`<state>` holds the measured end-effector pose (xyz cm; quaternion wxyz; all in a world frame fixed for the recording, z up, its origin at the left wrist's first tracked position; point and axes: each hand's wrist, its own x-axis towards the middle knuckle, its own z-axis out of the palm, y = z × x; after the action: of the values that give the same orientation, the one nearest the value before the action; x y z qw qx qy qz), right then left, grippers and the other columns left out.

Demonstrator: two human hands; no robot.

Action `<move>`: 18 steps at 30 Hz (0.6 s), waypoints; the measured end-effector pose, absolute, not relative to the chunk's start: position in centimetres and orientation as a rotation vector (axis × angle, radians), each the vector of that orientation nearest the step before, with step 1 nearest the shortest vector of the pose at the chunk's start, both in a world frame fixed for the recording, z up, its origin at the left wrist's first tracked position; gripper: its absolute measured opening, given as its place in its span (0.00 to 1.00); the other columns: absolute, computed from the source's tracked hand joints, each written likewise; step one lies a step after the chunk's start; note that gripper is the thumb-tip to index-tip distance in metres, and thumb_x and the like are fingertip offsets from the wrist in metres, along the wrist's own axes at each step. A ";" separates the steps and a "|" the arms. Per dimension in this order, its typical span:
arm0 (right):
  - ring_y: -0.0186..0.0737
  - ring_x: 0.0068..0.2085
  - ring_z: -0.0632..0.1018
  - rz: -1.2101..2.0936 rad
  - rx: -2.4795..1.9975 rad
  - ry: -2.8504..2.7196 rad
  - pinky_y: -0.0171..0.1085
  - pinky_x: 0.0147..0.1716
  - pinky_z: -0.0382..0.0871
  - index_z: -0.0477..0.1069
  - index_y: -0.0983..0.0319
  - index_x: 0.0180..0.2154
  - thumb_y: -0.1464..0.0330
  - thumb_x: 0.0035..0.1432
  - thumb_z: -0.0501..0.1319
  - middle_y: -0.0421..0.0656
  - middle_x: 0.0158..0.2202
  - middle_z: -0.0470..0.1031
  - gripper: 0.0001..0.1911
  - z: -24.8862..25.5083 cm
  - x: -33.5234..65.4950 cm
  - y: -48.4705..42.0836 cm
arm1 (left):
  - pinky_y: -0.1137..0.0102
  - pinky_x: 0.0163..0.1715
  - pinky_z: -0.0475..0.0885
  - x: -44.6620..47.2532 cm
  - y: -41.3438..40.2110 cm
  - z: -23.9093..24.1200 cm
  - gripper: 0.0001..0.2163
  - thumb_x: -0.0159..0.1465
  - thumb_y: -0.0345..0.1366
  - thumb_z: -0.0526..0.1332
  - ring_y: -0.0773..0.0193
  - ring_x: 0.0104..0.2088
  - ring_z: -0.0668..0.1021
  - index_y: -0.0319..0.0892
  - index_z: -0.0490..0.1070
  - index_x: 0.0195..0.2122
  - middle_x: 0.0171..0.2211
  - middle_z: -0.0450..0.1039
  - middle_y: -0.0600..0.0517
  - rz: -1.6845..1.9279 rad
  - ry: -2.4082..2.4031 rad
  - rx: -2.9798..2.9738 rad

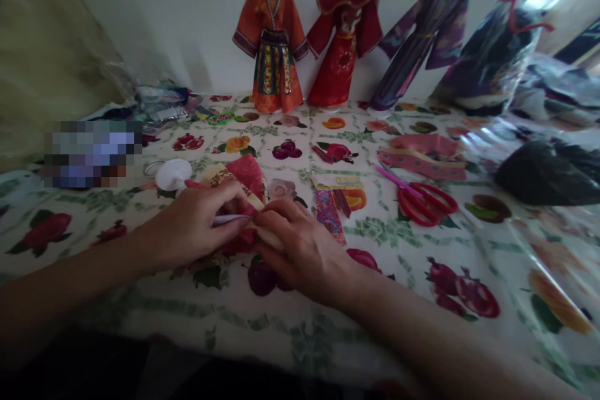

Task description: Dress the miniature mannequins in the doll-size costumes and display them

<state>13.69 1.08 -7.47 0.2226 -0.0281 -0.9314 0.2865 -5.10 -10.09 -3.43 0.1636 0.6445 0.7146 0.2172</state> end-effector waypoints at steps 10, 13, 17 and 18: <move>0.43 0.45 0.77 0.733 -0.238 -2.588 0.40 0.42 0.75 0.64 0.60 0.47 0.68 0.64 0.61 0.46 0.45 0.74 0.11 -7.6 13.8 0.8 | 0.72 0.32 0.66 -6.5 -12.4 -2.6 0.04 0.67 0.31 0.59 0.69 0.30 0.74 0.41 0.70 0.34 0.30 0.72 0.56 0.694 1.843 2.038; 0.43 0.47 0.77 0.741 -0.242 -2.598 0.40 0.43 0.75 0.63 0.59 0.48 0.66 0.64 0.62 0.46 0.47 0.74 0.13 -7.7 13.9 0.8 | 0.71 0.34 0.67 -6.7 -13.3 -3.2 0.07 0.70 0.35 0.57 0.67 0.33 0.75 0.42 0.73 0.37 0.35 0.74 0.53 0.586 1.766 2.111; 0.45 0.46 0.79 0.744 -0.347 -2.621 0.42 0.42 0.76 0.63 0.58 0.50 0.62 0.65 0.61 0.46 0.47 0.74 0.15 -8.1 13.9 0.9 | 0.69 0.35 0.70 -6.9 -14.3 -3.9 0.09 0.71 0.36 0.55 0.64 0.35 0.77 0.43 0.75 0.42 0.39 0.75 0.50 0.439 1.781 2.136; 0.45 0.46 0.79 0.743 -0.349 -2.626 0.42 0.42 0.76 0.62 0.57 0.50 0.62 0.65 0.61 0.46 0.47 0.74 0.14 -8.2 13.9 1.0 | 0.69 0.35 0.71 -6.9 -14.5 -4.0 0.08 0.71 0.36 0.56 0.63 0.35 0.77 0.43 0.75 0.43 0.40 0.75 0.50 0.422 1.791 2.148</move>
<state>13.91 0.99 -8.18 0.1939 -0.1243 -0.9363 0.2650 -6.89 -14.46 -3.97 0.1561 0.7500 0.6256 0.1473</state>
